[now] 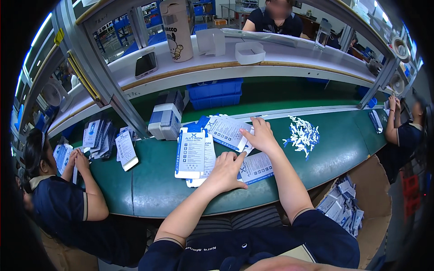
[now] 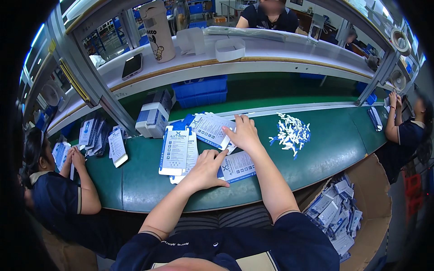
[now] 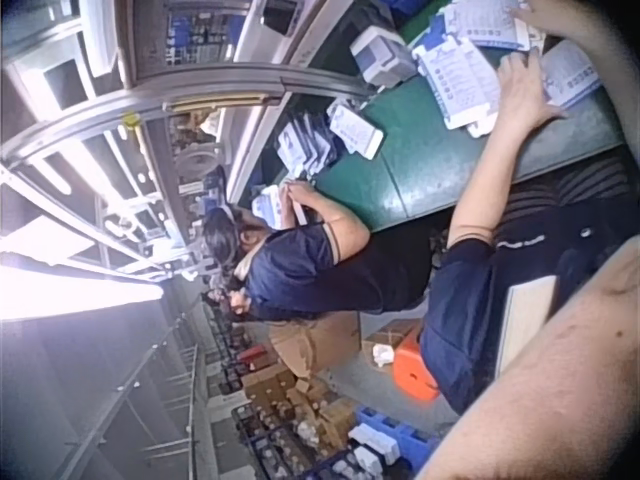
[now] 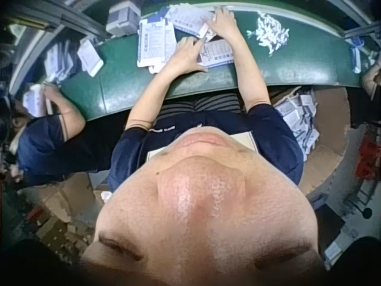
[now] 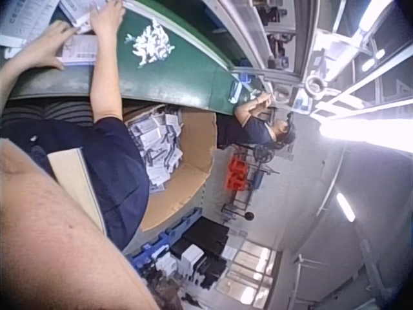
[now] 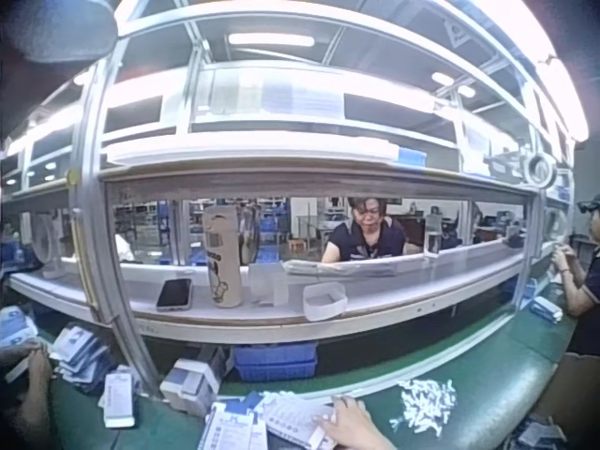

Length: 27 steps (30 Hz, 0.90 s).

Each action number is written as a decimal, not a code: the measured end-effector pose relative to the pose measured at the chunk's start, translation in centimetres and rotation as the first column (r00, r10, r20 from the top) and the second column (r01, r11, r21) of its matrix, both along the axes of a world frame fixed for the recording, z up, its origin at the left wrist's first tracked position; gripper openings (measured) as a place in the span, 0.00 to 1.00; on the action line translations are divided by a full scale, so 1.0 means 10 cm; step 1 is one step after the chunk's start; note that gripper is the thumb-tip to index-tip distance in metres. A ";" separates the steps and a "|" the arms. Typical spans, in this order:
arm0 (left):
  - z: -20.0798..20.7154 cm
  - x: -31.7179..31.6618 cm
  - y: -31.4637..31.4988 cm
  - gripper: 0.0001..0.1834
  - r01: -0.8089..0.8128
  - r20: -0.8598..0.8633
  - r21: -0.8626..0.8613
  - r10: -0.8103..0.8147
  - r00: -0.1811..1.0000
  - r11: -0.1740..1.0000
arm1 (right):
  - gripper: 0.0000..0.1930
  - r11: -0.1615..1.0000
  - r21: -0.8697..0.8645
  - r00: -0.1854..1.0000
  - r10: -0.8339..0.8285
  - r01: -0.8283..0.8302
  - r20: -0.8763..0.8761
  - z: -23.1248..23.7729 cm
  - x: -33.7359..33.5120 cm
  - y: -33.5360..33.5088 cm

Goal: The person assembles small white and blue product boxes at a factory workstation. They fold the cardboard flaps, insert small blue plastic components into the boxes, and stack the finished units. The person also moves stacks of boxes between the table and a cardboard bin.

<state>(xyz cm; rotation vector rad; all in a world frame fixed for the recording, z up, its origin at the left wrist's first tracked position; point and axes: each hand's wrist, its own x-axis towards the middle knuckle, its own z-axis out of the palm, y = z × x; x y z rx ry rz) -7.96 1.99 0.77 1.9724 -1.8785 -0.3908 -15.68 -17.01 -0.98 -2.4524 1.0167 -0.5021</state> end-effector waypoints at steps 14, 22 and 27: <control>0.27 0.24 -0.08 0.17 -0.444 -0.713 -0.104 0.245 0.657 0.890 | 0.16 0.979 0.149 0.652 -0.206 0.142 0.730 0.21 -0.24 -0.44; 0.12 0.37 -0.16 0.25 -0.493 -0.986 -0.137 -0.165 -0.013 0.859 | 0.19 0.643 0.606 0.606 -0.265 -0.469 0.750 0.27 -0.04 -0.12; 0.12 0.38 -0.17 0.32 -0.515 -0.983 -0.183 -0.166 0.080 0.838 | 0.14 0.368 0.631 0.582 -0.247 -0.683 0.775 0.19 0.02 0.01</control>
